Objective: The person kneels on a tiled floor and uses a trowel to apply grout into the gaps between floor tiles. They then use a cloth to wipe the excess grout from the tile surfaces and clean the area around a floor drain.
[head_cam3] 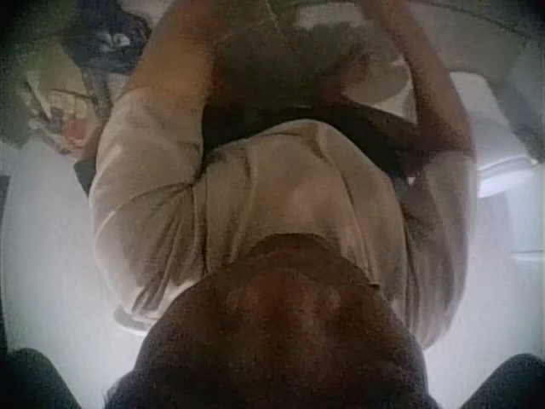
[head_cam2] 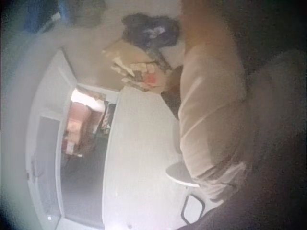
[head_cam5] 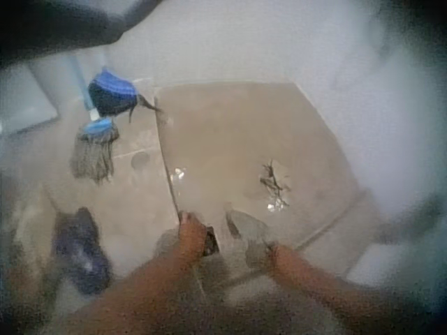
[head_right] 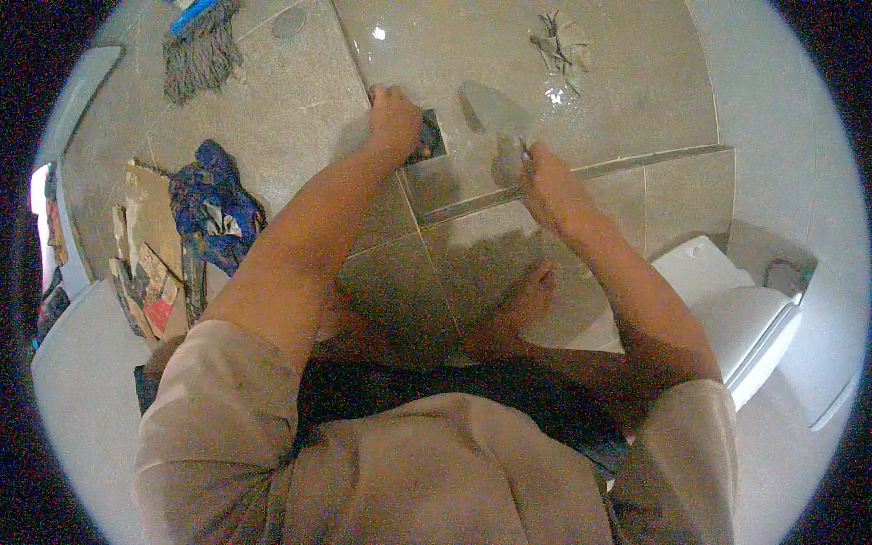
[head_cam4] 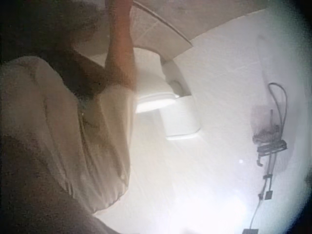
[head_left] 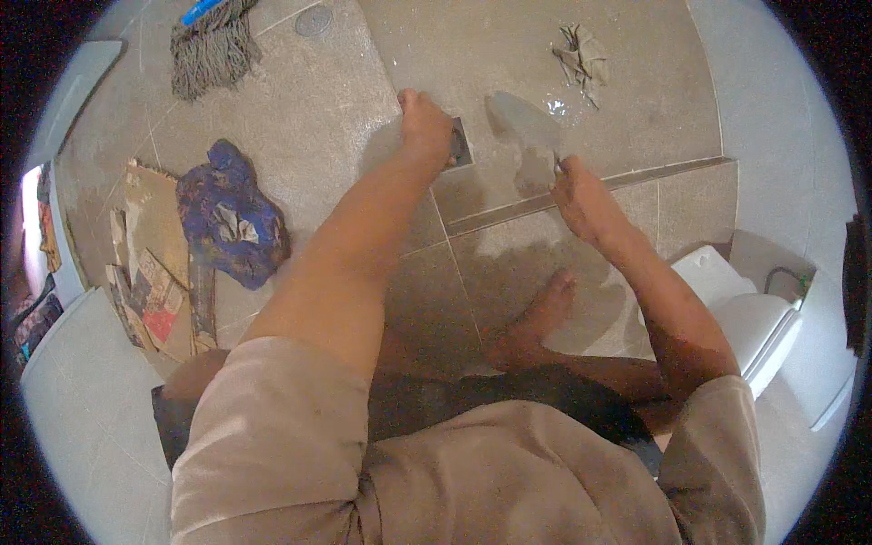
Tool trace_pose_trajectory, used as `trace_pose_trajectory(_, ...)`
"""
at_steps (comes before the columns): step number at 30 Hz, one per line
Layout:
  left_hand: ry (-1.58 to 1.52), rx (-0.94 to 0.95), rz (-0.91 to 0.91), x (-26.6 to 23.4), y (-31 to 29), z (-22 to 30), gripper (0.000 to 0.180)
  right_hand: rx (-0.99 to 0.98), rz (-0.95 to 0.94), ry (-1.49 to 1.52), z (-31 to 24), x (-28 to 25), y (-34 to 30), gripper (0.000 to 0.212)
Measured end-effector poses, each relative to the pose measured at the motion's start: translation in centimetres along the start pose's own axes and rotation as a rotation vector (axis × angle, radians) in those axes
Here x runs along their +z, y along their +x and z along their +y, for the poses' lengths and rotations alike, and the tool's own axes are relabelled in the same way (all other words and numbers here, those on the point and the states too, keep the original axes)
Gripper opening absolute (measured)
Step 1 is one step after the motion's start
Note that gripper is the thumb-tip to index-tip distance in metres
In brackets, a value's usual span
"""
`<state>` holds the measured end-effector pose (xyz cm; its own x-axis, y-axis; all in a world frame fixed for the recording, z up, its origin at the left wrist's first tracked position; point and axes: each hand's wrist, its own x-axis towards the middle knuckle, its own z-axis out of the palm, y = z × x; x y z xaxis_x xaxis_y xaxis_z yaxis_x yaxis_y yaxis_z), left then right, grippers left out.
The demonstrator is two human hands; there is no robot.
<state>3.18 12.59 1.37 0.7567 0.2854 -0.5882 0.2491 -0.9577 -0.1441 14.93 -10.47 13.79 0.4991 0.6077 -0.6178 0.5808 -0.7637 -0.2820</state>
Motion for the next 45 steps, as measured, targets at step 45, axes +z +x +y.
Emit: trace_pose_trajectory(45, -2.681, -0.739, -0.072, 8.9, -4.0, 14.8, 0.026, -0.125, -0.052, 0.001, -3.1, 0.5, -2.3, 0.041)
